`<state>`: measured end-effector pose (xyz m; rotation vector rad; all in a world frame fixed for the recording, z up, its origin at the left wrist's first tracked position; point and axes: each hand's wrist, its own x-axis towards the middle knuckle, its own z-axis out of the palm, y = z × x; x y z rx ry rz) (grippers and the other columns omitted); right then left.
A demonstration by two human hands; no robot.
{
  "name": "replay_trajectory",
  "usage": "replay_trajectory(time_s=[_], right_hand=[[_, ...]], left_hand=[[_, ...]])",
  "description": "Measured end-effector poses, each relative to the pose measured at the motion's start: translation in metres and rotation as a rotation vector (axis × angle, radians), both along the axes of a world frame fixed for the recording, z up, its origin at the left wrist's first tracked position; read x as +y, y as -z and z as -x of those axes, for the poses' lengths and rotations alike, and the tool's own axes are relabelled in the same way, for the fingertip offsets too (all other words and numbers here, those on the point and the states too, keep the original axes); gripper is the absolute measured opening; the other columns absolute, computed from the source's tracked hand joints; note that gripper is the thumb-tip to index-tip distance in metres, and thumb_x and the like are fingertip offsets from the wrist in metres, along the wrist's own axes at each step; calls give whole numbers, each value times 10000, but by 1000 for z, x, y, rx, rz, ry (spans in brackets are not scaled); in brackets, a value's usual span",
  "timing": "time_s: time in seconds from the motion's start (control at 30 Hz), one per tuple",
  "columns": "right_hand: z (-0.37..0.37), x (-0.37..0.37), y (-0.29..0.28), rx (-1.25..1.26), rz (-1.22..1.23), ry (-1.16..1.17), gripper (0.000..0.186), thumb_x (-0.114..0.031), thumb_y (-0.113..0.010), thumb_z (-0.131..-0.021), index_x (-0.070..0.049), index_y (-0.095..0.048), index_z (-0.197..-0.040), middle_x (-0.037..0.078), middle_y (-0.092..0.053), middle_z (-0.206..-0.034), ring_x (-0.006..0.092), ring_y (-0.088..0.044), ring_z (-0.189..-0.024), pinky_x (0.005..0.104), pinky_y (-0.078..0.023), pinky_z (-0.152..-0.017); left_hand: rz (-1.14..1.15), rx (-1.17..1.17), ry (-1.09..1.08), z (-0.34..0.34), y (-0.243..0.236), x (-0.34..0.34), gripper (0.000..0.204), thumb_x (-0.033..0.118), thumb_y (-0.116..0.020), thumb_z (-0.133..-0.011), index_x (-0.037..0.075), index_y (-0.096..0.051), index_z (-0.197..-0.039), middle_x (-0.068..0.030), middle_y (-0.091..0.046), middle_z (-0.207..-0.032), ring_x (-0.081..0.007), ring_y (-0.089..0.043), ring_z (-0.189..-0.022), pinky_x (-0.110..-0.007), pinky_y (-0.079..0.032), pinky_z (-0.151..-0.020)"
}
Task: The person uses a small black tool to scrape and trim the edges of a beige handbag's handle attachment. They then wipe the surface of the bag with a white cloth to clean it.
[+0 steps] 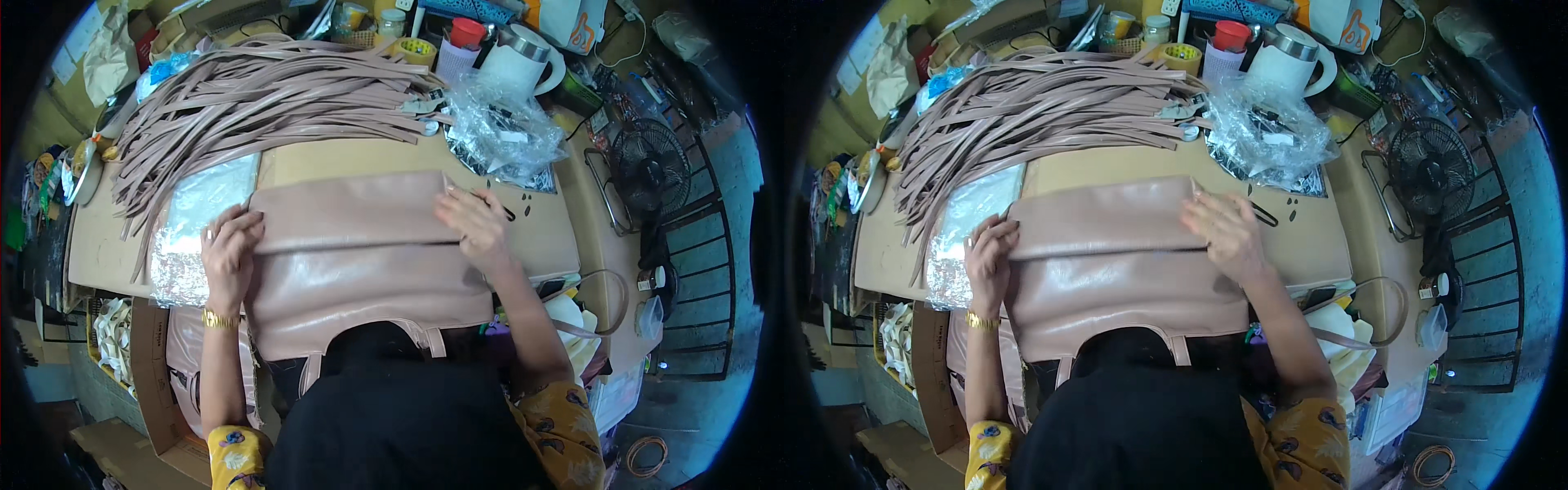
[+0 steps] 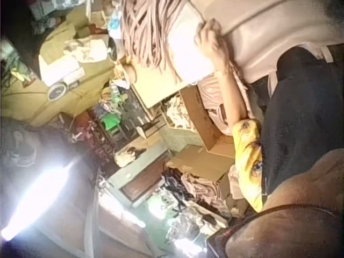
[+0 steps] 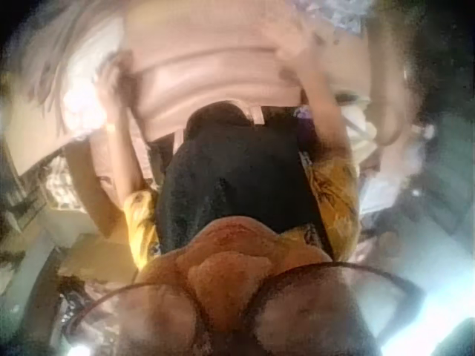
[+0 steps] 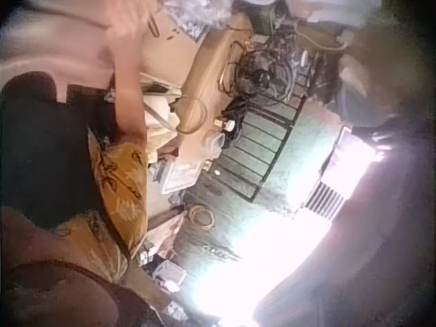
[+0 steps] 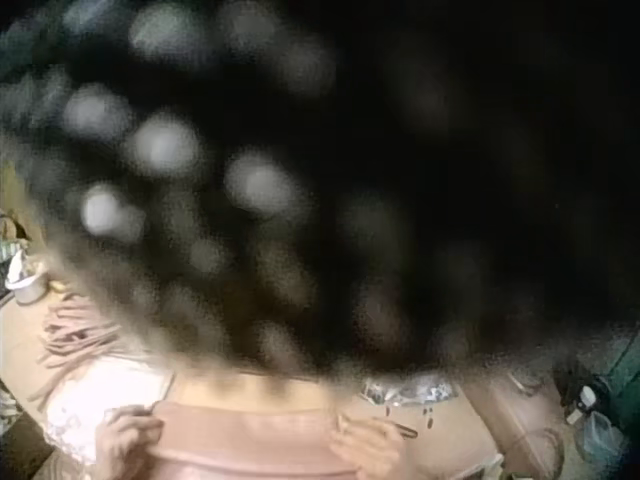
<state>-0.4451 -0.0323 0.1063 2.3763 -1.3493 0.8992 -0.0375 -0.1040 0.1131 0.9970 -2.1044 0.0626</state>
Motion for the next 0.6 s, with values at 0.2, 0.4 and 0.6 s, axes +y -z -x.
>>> replay_trajectory(time_s=[0.2, 0.4, 0.6], right_hand=[[0, 31, -21, -503, -535, -59, 447, -36, -729, -792, -44, -631, -1228, 195, -484, -1428, 318, -542, -1261, 436, -414, -1018], [-5, -9, -12, -730, -693, 37, 440, -90, -805, -793, 21, -575, -1152, 79, -601, -1061, 97, -557, -891, 256, -495, -772], [-12, -14, 13, -1171, -662, 146, 152, -54, -702, -864, 28, -623, -965, 47, -622, -874, 120, -565, -770, 273, -480, -694]], left_hand=[[-604, 325, 220, -33, -2, 61, 275, 82, -638, -804, 43, -745, -1054, -202, -479, -1442, -369, -336, -1425, -499, -325, -1127], [-833, 582, -60, -16, -7, 22, 153, 151, -633, -958, 6, -641, -1003, 28, -554, -819, -32, -390, -639, -207, -331, -562], [-807, 656, -132, -15, 4, 23, 283, 148, -643, -959, 54, -518, -724, 80, -445, -647, -20, -351, -597, -231, -278, -505]])
